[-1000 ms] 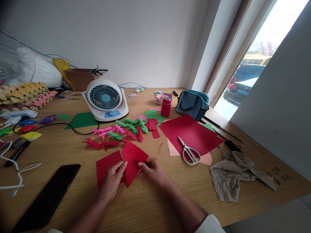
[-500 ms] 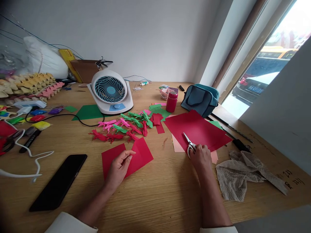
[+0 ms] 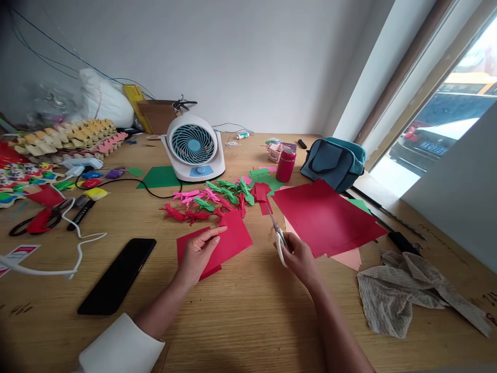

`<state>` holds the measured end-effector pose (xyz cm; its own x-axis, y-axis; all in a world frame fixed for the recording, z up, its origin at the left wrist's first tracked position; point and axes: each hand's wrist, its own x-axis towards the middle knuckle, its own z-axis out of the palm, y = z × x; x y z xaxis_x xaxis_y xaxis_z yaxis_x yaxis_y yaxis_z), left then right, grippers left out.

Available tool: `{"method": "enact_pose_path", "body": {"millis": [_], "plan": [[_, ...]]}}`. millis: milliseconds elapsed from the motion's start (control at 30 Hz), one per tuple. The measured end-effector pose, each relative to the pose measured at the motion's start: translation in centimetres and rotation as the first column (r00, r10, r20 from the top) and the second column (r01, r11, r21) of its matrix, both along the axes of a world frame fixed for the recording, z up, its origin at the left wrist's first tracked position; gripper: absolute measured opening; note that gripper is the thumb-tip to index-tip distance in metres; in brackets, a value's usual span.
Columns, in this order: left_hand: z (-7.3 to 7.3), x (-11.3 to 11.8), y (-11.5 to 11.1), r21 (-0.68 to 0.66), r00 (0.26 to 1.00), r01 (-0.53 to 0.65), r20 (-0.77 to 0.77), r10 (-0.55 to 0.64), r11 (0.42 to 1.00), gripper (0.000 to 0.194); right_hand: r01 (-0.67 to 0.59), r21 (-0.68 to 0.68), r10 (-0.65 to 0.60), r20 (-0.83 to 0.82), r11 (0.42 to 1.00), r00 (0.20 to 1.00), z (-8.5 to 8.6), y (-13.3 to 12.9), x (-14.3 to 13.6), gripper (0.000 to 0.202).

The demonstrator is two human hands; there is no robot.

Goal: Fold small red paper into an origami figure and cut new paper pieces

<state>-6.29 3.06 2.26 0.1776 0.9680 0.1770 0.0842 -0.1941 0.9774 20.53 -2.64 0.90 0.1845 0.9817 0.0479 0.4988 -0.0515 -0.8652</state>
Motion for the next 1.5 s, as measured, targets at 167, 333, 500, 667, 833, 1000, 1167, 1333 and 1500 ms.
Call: {"method": "enact_pose_path", "body": {"millis": [167,333,500,667,833,1000,1167,1333,1500], "plan": [[1.5,0.7,0.6,0.001,0.999,-0.030,0.043,0.030,1.000,0.037,-0.156,-0.106,0.127,-0.239,0.982,0.963,1.7,-0.7,-1.5,0.048],[2.9,1.5,1.3,0.018,0.998,-0.049,0.034,0.048,0.999,0.041,-0.319,-0.084,0.276,-0.328,0.944,0.903,2.2,-1.5,-1.8,0.054],[3.6,1.7,1.6,0.052,0.998,-0.058,0.033,0.056,0.997,0.046,-0.425,-0.112,0.367,-0.338,0.898,0.866,2.1,-2.0,-2.0,0.048],[3.1,1.6,1.5,0.109,0.999,-0.035,0.001,0.035,0.993,0.048,-0.456,-0.144,0.394,-0.322,0.878,0.861,2.5,-2.3,-2.6,0.050],[2.9,1.9,1.2,0.138,0.999,-0.020,-0.031,0.024,0.990,0.047,-0.483,-0.164,0.405,-0.357,0.860,0.842,2.4,-2.2,-2.9,0.051],[2.8,2.0,0.9,0.146,0.997,-0.006,-0.073,0.017,0.989,0.047,-0.514,-0.192,0.390,-0.451,0.836,0.803,2.1,-2.2,-2.9,0.053],[2.9,1.9,0.8,0.139,0.993,-0.003,-0.118,0.019,0.990,0.047,-0.532,-0.236,0.362,-0.510,0.813,0.780,2.2,-2.2,-3.0,0.055],[3.2,2.0,0.6,0.139,0.990,0.004,-0.139,0.016,0.990,0.047,-0.536,-0.253,0.354,-0.520,0.806,0.777,2.4,-2.2,-3.1,0.056],[3.3,2.0,0.4,0.143,0.987,0.004,-0.159,0.019,0.990,0.047,-0.543,-0.251,0.352,-0.536,0.802,0.768,2.2,-2.3,-3.1,0.056]]}}
